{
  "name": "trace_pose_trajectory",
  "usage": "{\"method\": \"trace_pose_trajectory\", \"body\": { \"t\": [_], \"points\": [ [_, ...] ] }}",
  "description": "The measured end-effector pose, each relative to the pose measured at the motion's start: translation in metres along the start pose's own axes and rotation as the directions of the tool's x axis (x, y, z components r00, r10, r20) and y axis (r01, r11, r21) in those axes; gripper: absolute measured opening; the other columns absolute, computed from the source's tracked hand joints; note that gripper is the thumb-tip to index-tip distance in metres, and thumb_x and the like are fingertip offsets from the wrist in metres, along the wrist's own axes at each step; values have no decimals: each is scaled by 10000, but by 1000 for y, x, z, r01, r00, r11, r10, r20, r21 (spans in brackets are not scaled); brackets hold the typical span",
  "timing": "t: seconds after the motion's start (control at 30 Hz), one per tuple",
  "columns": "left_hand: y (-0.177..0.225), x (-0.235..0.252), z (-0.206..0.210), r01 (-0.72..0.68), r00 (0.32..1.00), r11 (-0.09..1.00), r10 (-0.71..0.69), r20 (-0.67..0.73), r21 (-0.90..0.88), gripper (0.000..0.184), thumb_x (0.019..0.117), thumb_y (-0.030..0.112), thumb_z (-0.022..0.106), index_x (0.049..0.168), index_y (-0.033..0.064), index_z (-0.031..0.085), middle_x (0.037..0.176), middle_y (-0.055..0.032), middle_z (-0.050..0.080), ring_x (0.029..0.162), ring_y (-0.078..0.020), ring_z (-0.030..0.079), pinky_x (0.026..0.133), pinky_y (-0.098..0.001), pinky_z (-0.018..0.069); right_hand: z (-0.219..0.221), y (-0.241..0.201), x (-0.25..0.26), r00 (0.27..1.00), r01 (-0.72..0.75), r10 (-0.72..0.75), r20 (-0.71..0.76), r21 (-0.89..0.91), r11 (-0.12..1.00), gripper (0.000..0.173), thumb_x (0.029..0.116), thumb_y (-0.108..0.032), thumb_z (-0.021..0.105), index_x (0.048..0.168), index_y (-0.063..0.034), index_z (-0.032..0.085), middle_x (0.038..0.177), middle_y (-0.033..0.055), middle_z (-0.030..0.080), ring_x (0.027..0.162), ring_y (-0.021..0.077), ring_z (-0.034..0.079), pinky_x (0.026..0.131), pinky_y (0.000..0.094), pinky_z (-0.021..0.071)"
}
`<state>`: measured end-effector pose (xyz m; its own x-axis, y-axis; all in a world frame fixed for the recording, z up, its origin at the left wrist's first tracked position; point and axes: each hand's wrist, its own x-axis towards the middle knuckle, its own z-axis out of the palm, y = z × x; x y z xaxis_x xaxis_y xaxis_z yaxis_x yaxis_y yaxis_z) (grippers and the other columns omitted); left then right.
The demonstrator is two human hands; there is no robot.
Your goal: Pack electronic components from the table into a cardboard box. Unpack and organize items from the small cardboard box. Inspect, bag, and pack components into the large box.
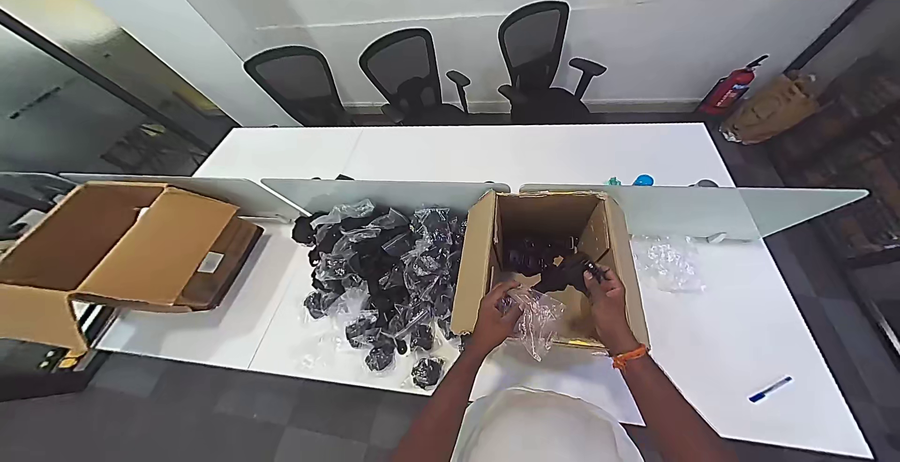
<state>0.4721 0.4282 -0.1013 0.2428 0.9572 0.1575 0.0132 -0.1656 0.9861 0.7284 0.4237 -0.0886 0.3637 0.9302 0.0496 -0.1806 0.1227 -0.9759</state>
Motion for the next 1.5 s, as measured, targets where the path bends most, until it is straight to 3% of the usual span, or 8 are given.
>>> {"method": "trace_pose_trajectory", "body": {
  "t": [0.2,0.33,0.53,0.77,0.93,1.2,1.3,1.5],
  "points": [
    [-1,-1,1,-81,995,997,81,49,-7,401,841,12,720,1226,-86,665,1262,-192,678,1190,-209,655,1030,-379,552,7,-18,45,999,-2,2,-34,-6,1000,237,1022,-107,589,1222,16,554,1005,114,679,822,196,690,714,353,615],
    [-3,0,1,-112,992,994,112,61,-6,383,841,3,712,1213,-81,675,1252,-182,688,1179,-207,661,1032,-380,550,12,11,78,937,-350,337,-96,-219,911,366,1033,-243,620,1305,-3,571,1122,164,670,891,222,699,735,374,616],
    [-3,0,6,-114,989,993,114,92,-9,366,848,8,711,1206,-67,682,1228,-170,697,1139,-196,674,996,-367,566,3,64,105,914,-355,381,-141,-734,580,446,970,-270,673,1271,51,595,1180,248,641,1060,342,637,936,517,514],
    [-4,2,6,-108,990,994,107,93,3,366,850,0,707,1210,-60,682,1235,-163,696,1146,-191,672,1002,-365,565,4,43,105,930,-337,331,-163,-738,585,601,966,-157,609,1503,30,413,1494,275,469,1369,371,492,1130,514,416],
    [-1,4,0,28,995,998,-23,96,-54,391,858,6,731,1239,-60,667,1255,-158,686,1161,-184,663,1022,-360,554,0,9,62,987,62,38,154,-599,799,320,972,-60,565,1285,-11,607,1256,135,672,1020,182,705,869,358,608],
    [8,12,-9,335,898,916,-239,369,-222,354,899,5,671,1253,15,662,1132,-78,709,768,-104,649,649,-282,556,11,-23,-38,703,369,-11,711,-351,861,682,768,-261,872,1382,-106,619,1575,113,439,1467,255,403,1196,466,401],
    [2,13,-12,318,855,914,-162,492,-252,306,955,83,659,1248,-5,657,1115,-77,722,871,-114,686,774,-319,590,25,-16,-51,744,374,-211,634,-133,918,126,902,-150,762,1009,-86,746,1341,95,654,1322,249,563,1122,446,483],
    [8,7,-5,315,946,939,-299,124,-139,574,1108,368,244,1378,-56,521,1265,-159,654,1166,-165,639,1028,-373,534,40,6,-40,976,56,-30,216,-119,991,134,985,-73,627,1084,4,675,843,60,731,728,148,703,706,312,616]
  ]
}}
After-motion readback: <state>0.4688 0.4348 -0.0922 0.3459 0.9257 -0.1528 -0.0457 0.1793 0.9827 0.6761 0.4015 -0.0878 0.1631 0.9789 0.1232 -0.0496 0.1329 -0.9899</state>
